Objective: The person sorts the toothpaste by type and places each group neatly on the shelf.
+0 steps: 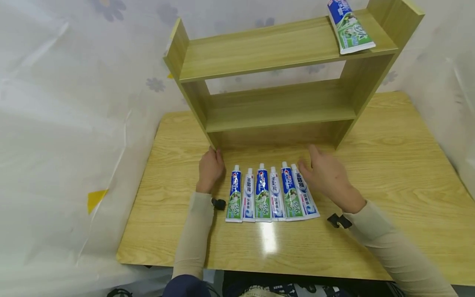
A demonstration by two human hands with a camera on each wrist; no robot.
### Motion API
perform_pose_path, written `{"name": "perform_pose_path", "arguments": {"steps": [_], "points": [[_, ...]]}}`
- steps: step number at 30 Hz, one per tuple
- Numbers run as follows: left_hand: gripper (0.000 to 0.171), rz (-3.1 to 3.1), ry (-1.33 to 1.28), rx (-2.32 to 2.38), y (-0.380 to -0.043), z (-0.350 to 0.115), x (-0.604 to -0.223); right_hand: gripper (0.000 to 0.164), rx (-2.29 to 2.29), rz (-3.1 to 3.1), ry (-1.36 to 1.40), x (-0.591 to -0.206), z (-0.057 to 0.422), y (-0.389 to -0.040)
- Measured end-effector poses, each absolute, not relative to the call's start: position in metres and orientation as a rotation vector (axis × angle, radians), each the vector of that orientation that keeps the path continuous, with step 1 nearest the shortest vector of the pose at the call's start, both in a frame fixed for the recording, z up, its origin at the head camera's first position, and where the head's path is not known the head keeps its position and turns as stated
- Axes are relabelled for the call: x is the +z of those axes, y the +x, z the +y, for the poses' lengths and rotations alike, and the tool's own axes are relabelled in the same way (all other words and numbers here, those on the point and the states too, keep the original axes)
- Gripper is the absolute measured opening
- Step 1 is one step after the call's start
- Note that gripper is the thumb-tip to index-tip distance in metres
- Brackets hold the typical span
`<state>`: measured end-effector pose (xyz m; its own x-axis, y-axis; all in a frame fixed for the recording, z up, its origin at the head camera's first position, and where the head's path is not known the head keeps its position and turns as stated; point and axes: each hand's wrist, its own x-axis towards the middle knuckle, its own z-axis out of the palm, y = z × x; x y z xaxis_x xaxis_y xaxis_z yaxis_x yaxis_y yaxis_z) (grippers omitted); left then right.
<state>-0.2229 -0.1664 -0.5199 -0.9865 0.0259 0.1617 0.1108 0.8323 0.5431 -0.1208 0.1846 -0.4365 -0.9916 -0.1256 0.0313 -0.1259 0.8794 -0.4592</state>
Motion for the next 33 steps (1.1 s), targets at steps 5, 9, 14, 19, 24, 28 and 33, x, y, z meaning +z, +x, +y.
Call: {"name": "perform_pose_path", "arguments": {"steps": [5, 9, 14, 19, 24, 28, 33], "points": [[0.037, -2.820, -0.148, -0.877, -0.225, -0.167, -0.522, 0.070, 0.749, -3.193, 0.215, -0.460, 0.179, -0.114], [0.038, -2.781, -0.179, -0.864, -0.232, -0.171, -0.531, 0.066, 0.780, -3.213, 0.243, -0.473, 0.176, -0.110], [0.035, -2.801, -0.157, -0.821, -0.227, -0.165, -0.518, 0.062, 0.798, -3.207, 0.234, -0.483, 0.176, -0.107], [0.037, -2.772, -0.150, -0.816, -0.236, -0.171, -0.534, 0.062, 0.810, -3.192, 0.205, -0.489, 0.176, -0.106], [0.041, -2.793, -0.135, -0.808, -0.248, -0.181, -0.562, 0.067, 0.805, -3.218, 0.157, -0.497, 0.174, -0.102], [0.040, -2.804, -0.144, -0.832, -0.248, -0.182, -0.566, 0.069, 0.770, -3.210, 0.146, -0.499, 0.174, -0.099], [0.036, -2.805, -0.155, -0.878, -0.230, -0.172, -0.535, 0.072, 0.764, -3.212, 0.137, -0.499, 0.177, -0.092]]}}
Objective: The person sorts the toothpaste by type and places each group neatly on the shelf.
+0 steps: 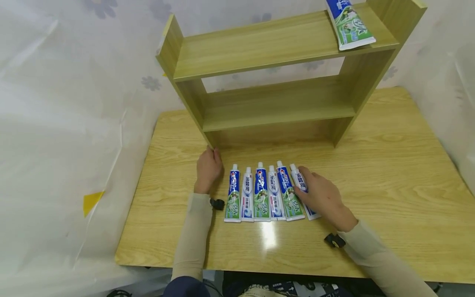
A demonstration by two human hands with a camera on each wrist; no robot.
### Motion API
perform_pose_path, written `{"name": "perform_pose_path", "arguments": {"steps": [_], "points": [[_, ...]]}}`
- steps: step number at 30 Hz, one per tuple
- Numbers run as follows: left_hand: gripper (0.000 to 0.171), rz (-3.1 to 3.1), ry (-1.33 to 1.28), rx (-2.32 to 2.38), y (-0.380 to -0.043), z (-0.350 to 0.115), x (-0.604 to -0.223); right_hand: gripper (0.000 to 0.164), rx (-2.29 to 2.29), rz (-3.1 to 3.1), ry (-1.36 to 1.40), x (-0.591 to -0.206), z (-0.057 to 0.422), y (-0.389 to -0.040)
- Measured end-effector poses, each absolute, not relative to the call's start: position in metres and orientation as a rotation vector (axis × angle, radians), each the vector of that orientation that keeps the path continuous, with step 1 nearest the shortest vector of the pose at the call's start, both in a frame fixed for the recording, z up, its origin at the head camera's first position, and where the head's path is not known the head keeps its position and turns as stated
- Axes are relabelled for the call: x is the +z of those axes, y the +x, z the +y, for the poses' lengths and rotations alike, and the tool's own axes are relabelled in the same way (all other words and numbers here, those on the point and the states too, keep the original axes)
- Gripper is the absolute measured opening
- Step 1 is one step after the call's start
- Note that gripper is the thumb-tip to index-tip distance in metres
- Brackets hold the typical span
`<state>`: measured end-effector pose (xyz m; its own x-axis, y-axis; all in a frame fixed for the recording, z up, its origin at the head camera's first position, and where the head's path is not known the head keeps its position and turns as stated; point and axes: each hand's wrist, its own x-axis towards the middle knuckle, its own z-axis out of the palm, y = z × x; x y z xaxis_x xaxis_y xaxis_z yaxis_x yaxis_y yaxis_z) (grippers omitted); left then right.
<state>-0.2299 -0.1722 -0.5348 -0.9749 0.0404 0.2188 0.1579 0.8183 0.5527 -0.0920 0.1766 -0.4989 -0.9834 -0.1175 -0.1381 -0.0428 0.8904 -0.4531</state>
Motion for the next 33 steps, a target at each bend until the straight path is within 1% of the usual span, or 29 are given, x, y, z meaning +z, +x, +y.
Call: {"name": "perform_pose_path", "arguments": {"steps": [2, 6, 12, 23, 25, 30, 32, 33], "points": [[0.035, -2.819, -0.149, -0.864, -0.223, -0.168, -0.523, 0.074, -0.688, 2.890, -0.116, -0.499, 0.178, -0.090], [0.035, -2.852, -0.122, -0.818, -0.221, -0.165, -0.519, 0.073, -0.686, 2.898, -0.116, -0.501, 0.179, -0.085], [0.036, -2.853, -0.114, -0.835, -0.220, -0.165, -0.519, 0.068, -0.709, 2.905, -0.125, -0.503, 0.181, -0.082], [0.035, -2.838, -0.134, -0.850, -0.221, -0.166, -0.519, 0.065, -0.753, 2.908, -0.146, -0.503, 0.182, -0.082], [0.038, -2.814, -0.143, -0.851, -0.230, -0.172, -0.535, 0.065, -0.756, 2.909, -0.150, -0.503, 0.181, -0.082], [0.041, -2.760, -0.181, -0.863, -0.237, -0.178, -0.550, 0.065, -0.773, 2.905, -0.160, -0.503, 0.183, -0.083], [0.039, -2.781, -0.171, -0.867, -0.229, -0.172, -0.534, 0.065, -0.780, 2.904, -0.162, -0.502, 0.184, -0.084], [0.039, -2.777, -0.171, -0.860, -0.229, -0.172, -0.534, 0.064, -0.785, 2.905, -0.162, -0.501, 0.184, -0.085]]}}
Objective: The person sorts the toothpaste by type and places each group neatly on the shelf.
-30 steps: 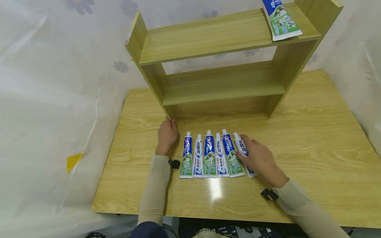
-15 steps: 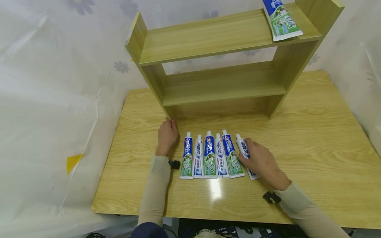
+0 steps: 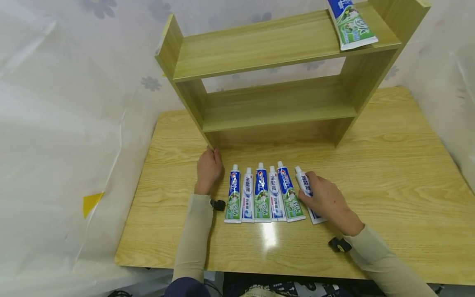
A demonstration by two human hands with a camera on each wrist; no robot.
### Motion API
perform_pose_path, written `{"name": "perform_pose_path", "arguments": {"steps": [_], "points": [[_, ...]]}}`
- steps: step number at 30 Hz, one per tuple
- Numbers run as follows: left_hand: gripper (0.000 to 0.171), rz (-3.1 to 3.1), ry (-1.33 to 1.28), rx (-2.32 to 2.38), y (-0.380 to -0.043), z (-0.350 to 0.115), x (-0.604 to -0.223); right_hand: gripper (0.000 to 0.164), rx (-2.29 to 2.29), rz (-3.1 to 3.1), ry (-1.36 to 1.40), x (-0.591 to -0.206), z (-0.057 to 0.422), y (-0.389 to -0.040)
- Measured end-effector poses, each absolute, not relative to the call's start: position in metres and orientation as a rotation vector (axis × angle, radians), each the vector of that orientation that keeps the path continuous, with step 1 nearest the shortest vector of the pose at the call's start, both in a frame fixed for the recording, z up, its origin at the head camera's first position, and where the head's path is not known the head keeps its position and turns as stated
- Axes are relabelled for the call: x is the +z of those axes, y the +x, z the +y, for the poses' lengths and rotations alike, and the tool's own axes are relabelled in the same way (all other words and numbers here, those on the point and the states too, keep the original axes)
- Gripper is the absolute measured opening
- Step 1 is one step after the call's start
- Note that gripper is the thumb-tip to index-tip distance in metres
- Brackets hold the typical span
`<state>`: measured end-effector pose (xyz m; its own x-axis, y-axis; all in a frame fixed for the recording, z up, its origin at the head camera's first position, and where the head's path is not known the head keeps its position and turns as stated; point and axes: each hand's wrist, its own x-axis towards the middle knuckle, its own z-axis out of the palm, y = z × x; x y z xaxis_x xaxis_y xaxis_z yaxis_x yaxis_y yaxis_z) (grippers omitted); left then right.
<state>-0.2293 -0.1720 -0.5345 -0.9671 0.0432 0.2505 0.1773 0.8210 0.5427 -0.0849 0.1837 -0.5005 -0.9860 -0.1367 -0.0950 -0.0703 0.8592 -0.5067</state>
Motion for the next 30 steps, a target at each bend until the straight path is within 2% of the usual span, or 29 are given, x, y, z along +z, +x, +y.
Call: {"name": "perform_pose_path", "arguments": {"steps": [8, 24, 30], "points": [[0.034, -2.821, -0.147, -0.842, -0.221, -0.163, -0.514, 0.064, -0.806, 2.928, -0.169, -0.484, 0.185, -0.094], [0.034, -2.793, -0.165, -0.829, -0.225, -0.163, -0.520, 0.068, -0.709, 3.049, -0.206, -0.435, 0.207, -0.115], [0.036, -2.813, -0.137, -0.844, -0.221, -0.165, -0.520, 0.062, -0.699, 3.098, -0.262, -0.426, 0.207, -0.117]]}}
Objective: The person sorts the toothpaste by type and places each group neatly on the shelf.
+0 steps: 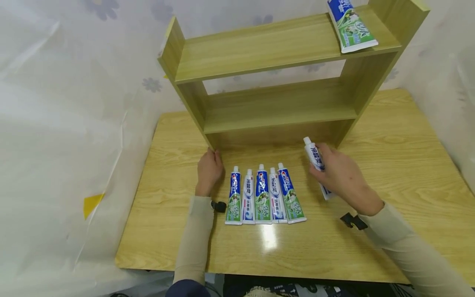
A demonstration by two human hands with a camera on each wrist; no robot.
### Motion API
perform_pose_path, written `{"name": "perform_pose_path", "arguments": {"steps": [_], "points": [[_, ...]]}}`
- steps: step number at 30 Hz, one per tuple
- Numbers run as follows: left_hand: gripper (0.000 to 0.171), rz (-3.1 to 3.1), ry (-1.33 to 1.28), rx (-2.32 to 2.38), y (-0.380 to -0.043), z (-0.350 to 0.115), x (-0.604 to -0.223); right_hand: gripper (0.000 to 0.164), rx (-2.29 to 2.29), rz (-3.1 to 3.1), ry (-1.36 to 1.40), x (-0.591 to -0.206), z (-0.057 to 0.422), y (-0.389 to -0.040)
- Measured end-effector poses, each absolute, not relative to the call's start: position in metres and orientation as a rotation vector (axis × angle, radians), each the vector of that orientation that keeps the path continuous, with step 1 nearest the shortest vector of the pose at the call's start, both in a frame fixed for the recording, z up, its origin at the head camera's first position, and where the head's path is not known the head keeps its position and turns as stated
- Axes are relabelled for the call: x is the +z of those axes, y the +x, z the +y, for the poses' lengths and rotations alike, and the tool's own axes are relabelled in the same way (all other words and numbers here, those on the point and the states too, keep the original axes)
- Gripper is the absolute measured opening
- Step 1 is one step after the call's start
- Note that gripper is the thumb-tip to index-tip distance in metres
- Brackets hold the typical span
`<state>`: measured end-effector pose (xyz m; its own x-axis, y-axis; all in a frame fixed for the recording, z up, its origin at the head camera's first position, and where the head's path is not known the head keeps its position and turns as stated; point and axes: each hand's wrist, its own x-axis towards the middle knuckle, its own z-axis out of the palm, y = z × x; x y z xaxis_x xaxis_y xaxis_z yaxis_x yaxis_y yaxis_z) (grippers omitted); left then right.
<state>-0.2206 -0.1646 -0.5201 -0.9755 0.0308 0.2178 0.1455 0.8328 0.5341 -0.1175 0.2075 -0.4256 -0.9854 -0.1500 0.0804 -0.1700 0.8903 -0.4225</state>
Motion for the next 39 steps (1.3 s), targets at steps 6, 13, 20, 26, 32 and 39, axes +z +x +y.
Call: {"name": "perform_pose_path", "arguments": {"steps": [6, 13, 20, 26, 32, 39], "points": [[0.037, -2.817, -0.122, -0.820, -0.217, -0.165, -0.521, 0.061, 0.672, -3.023, 0.311, -0.414, 0.210, -0.124], [0.038, -2.818, -0.118, -0.862, -0.220, -0.169, -0.526, 0.066, 0.651, -3.036, 0.327, -0.398, 0.216, -0.135], [0.044, -2.743, -0.164, -0.749, -0.246, -0.186, -0.579, 0.066, 0.611, -3.042, 0.361, -0.388, 0.217, -0.137], [0.042, -2.756, -0.173, -0.726, -0.254, -0.190, -0.588, 0.065, 0.607, -3.025, 0.383, -0.378, 0.215, -0.138], [0.040, -2.774, -0.159, -0.769, -0.252, -0.188, -0.582, 0.065, 0.604, -3.013, 0.377, -0.364, 0.216, -0.145], [0.038, -2.755, -0.155, -0.835, -0.233, -0.175, -0.546, 0.065, 0.552, -2.950, 0.358, -0.353, 0.223, -0.162]]}}
